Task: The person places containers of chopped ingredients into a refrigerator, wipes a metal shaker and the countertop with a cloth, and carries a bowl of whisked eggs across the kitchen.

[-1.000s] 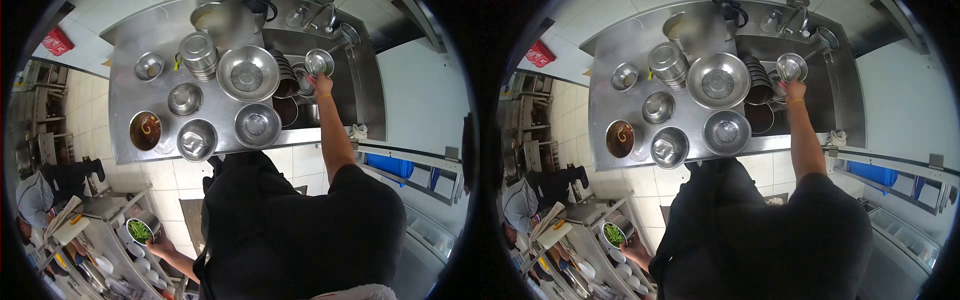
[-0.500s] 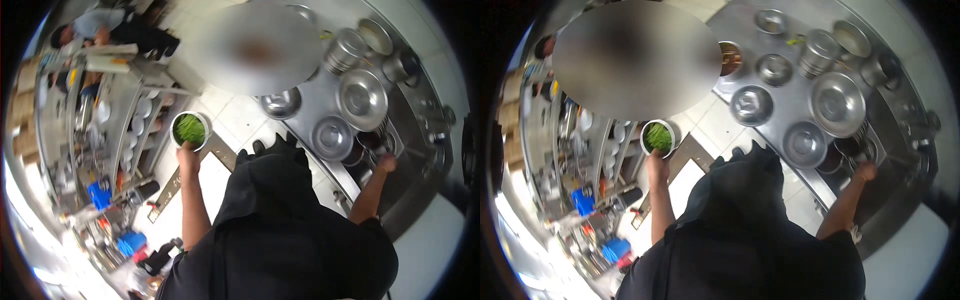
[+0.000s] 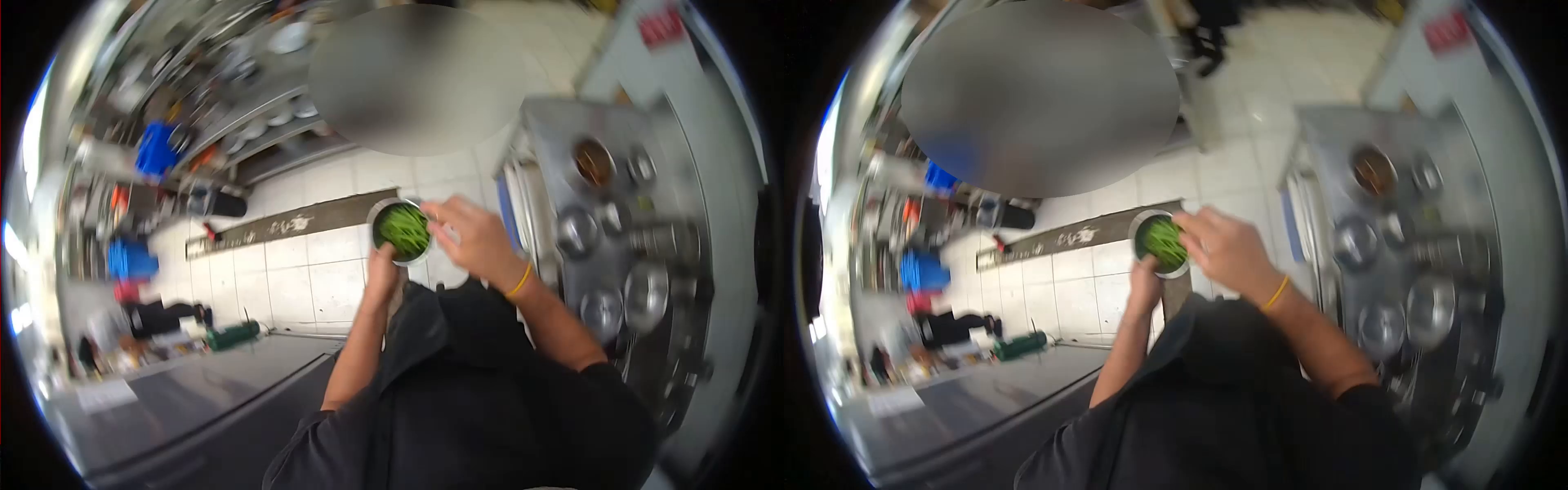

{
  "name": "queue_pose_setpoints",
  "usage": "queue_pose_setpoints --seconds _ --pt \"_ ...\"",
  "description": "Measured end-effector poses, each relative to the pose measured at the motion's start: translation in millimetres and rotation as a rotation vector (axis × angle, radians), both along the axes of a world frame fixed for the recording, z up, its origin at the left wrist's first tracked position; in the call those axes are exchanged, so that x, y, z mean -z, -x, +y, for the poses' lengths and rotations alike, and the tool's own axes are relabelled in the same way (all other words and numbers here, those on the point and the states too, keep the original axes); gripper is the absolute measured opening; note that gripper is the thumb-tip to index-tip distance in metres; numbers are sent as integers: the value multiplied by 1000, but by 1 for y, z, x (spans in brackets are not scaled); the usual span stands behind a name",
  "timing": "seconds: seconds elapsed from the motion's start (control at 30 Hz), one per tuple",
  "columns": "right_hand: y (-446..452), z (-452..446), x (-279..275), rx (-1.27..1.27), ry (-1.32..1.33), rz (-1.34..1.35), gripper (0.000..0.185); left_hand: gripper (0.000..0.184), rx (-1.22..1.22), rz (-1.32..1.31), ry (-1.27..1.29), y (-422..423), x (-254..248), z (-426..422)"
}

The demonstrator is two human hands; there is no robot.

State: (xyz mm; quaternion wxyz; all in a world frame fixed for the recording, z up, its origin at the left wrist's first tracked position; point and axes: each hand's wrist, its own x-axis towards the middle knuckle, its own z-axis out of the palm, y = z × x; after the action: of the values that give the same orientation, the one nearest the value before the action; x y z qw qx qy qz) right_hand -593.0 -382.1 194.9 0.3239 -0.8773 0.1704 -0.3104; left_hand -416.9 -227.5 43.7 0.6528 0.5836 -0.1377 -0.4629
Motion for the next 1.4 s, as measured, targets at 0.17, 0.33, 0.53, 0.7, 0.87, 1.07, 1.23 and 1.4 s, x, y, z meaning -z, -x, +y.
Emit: queue_pose_setpoints --seconds 0.17,0.33,0.53,0.7,0.87,1.07,1.23,1.4 --pt "-145 100 52 -376 230 561 32 85 -270 -77 -160 -44 17 108" --pt "-250 167 78 -755 317 633 19 87 -472 -126 -247 -107 40 193" --pt "-362 192 62 -731 119 448 17 91 -720 207 -71 -194 26 256" --pt "-456 194 109 -820 78 474 12 84 -814 297 -11 -275 56 303" --pt "-580 241 110 -1285 132 401 62 79 -1002 364 -42 -360 64 368" --pt "-735 347 95 -1694 170 471 57 53 -1376 284 27 -433 7 425" --pt "-837 441 93 -1911 204 487 36 47 -1526 290 120 -488 18 474" --pt "-917 525 125 -1879 359 546 26 60 -1553 290 124 -572 70 533"
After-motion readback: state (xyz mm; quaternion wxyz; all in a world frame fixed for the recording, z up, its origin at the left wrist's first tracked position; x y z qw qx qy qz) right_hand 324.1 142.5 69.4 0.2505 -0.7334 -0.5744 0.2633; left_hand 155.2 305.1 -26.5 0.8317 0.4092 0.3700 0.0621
